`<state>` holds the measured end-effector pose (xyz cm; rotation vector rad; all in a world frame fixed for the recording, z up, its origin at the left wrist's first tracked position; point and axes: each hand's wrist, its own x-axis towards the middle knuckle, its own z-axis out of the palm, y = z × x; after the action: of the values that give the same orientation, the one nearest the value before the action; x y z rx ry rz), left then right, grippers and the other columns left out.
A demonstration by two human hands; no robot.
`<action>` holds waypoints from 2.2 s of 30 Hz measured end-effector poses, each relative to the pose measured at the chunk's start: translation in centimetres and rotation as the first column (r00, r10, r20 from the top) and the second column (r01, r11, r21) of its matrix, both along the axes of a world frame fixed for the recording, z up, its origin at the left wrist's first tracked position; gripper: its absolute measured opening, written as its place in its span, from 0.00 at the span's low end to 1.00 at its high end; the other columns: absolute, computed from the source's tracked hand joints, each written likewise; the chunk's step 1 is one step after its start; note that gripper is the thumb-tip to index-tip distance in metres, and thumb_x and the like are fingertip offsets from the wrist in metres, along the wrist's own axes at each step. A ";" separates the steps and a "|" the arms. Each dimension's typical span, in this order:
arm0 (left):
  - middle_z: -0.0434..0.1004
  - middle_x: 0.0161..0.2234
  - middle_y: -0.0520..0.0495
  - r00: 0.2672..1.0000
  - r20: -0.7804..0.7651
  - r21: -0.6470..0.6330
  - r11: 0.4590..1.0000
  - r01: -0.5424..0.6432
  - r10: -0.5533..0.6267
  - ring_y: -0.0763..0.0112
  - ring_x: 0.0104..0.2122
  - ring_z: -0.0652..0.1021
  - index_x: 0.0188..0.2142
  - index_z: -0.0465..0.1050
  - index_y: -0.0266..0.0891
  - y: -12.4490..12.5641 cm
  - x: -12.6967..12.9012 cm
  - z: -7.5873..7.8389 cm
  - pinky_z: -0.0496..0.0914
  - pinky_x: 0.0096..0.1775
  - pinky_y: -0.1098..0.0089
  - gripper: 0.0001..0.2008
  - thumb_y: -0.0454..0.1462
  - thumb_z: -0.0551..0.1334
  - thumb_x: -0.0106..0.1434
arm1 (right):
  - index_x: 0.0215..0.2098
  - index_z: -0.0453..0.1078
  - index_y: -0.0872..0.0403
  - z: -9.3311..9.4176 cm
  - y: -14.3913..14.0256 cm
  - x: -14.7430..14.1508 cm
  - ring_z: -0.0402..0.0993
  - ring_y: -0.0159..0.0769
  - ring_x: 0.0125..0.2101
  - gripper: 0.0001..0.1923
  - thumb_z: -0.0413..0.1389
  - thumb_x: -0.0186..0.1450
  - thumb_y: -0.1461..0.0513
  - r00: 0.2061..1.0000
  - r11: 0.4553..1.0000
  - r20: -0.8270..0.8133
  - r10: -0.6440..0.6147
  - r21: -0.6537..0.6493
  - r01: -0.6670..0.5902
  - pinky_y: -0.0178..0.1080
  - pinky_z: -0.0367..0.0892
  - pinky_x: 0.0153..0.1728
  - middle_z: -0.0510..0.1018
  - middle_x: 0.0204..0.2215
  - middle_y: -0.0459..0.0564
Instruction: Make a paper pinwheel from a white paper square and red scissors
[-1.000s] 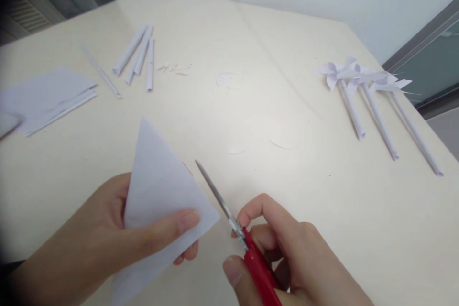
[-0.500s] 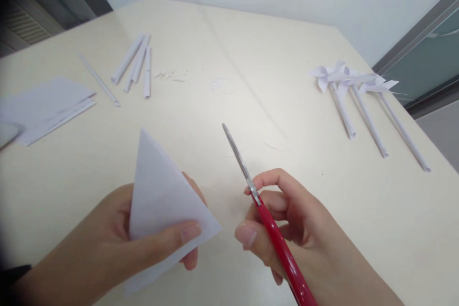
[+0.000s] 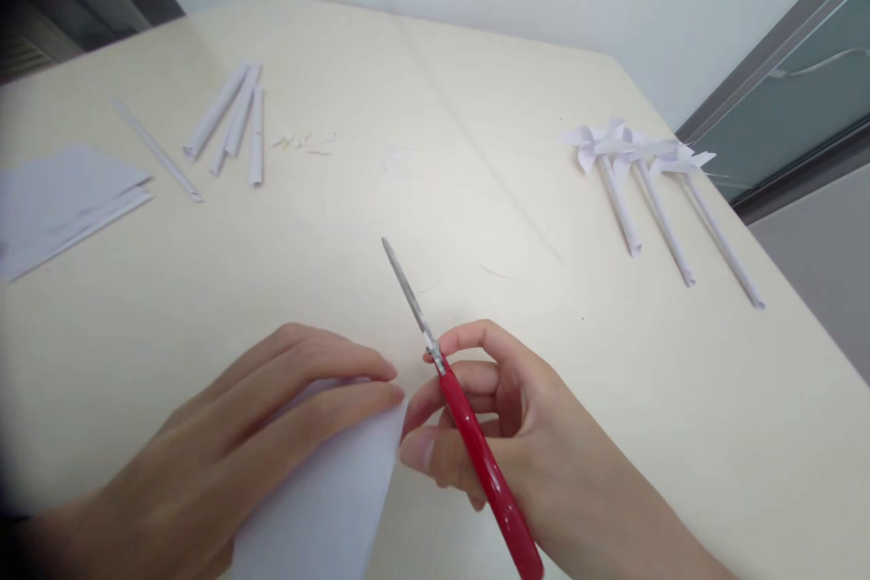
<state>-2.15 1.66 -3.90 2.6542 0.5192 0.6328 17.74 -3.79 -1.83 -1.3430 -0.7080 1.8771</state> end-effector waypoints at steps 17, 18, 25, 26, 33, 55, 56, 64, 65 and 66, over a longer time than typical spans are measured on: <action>0.66 0.51 0.41 0.997 -0.022 0.236 0.969 -0.069 0.076 0.59 0.52 0.62 0.51 0.64 0.31 -1.6 0.8 -0.4 0.58 0.54 0.56 0.17 0.25 0.51 0.64 | 0.38 0.64 0.48 0.1 -0.2 -0.1 0.64 0.21 0.23 0.15 0.59 0.57 0.70 0.991 0.991 0.039 -0.126 0.053 0.124 0.23 0.57 0.20 0.73 0.26 0.38; 0.66 0.51 0.41 0.998 -0.013 0.223 0.973 -0.054 0.058 0.60 0.52 0.62 0.51 0.64 0.31 -1.5 0.8 -0.4 0.57 0.55 0.57 0.17 0.24 0.50 0.64 | 0.38 0.64 0.48 0.0 -0.2 0.0 0.65 0.21 0.23 0.16 0.59 0.57 0.71 0.992 0.991 0.043 -0.120 0.060 0.118 0.23 0.58 0.21 0.73 0.26 0.38; 0.63 0.53 0.45 0.971 0.024 -0.109 0.966 -0.233 0.237 0.62 0.54 0.64 0.56 0.58 0.42 0.0 0.0 -0.1 0.62 0.56 0.60 0.26 0.27 0.57 0.59 | 0.39 0.64 0.46 0.0 -0.2 0.0 0.66 0.23 0.25 0.15 0.61 0.57 0.66 0.967 0.987 0.210 -0.141 0.106 0.121 0.25 0.61 0.25 0.72 0.29 0.39; 0.63 0.54 0.45 0.951 0.049 -0.251 0.925 -0.283 0.304 0.62 0.53 0.67 0.56 0.57 0.44 0.3 -0.1 -0.1 0.67 0.53 0.61 0.26 0.29 0.58 0.59 | 0.40 0.64 0.45 0.1 -0.1 0.0 0.65 0.23 0.25 0.14 0.61 0.58 0.64 0.961 0.985 0.228 -0.154 0.117 0.130 0.25 0.60 0.23 0.71 0.30 0.39; 0.70 0.53 0.41 0.916 0.200 -0.965 0.232 0.122 0.349 0.52 0.51 0.73 0.59 0.54 0.47 1.4 0.1 -0.6 0.73 0.44 0.55 0.27 0.39 0.57 0.60 | 0.38 0.62 0.46 1.0 0.3 -0.1 0.60 0.23 0.21 0.13 0.60 0.58 0.63 0.926 0.976 0.308 -0.218 0.081 0.202 0.27 0.56 0.20 0.69 0.28 0.39; 0.81 0.35 0.52 0.968 -0.006 -1.000 0.004 -0.007 0.249 0.66 0.36 0.80 0.43 0.74 0.46 0.4 1.3 0.2 0.75 0.41 0.64 0.15 0.30 0.61 0.57 | 0.39 0.63 0.46 0.8 0.2 -0.3 0.62 0.23 0.22 0.22 0.63 0.52 0.70 0.956 0.982 0.231 -0.182 0.085 0.166 0.25 0.59 0.21 0.70 0.26 0.38; 0.81 0.35 0.52 0.970 0.012 -1.000 0.011 0.010 0.243 0.66 0.35 0.80 0.43 0.74 0.46 0.5 1.3 0.2 0.75 0.40 0.64 0.15 0.30 0.61 0.57 | 0.39 0.62 0.46 0.9 0.2 -0.3 0.61 0.23 0.21 0.22 0.63 0.51 0.70 0.956 0.984 0.235 -0.178 0.073 0.165 0.25 0.58 0.20 0.69 0.25 0.38; 0.81 0.33 0.55 0.940 -0.035 -0.999 -0.007 -0.035 0.339 0.70 0.31 0.80 0.35 0.78 0.44 0.9 1.6 1.6 0.74 0.38 0.71 0.08 0.32 0.61 0.59 | 0.40 0.61 0.46 1.0 0.1 -0.4 0.56 0.21 0.20 0.17 0.60 0.57 0.67 0.959 0.988 0.244 -0.144 0.085 0.127 0.24 0.53 0.18 0.68 0.25 0.38; 0.81 0.33 0.55 0.942 -0.044 -0.999 -0.014 -0.042 0.334 0.70 0.31 0.80 0.35 0.78 0.44 1.0 1.6 1.8 0.74 0.38 0.71 0.08 0.32 0.61 0.59 | 0.40 0.61 0.46 1.0 0.1 -0.3 0.57 0.22 0.21 0.17 0.61 0.57 0.67 0.958 0.989 0.253 -0.139 0.089 0.120 0.24 0.54 0.19 0.69 0.27 0.39; 0.81 0.33 0.55 0.946 -0.050 -0.999 -0.014 -0.048 0.321 0.70 0.31 0.80 0.36 0.78 0.44 1.0 1.6 1.9 0.74 0.38 0.71 0.09 0.32 0.61 0.59 | 0.40 0.61 0.46 1.0 0.1 -0.2 0.58 0.22 0.21 0.17 0.61 0.57 0.66 0.955 0.989 0.265 -0.133 0.097 0.111 0.24 0.54 0.19 0.70 0.28 0.39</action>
<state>-0.56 2.66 -1.96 1.0421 0.8489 0.3101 17.49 -3.69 -0.84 -1.5718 -0.8089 1.5675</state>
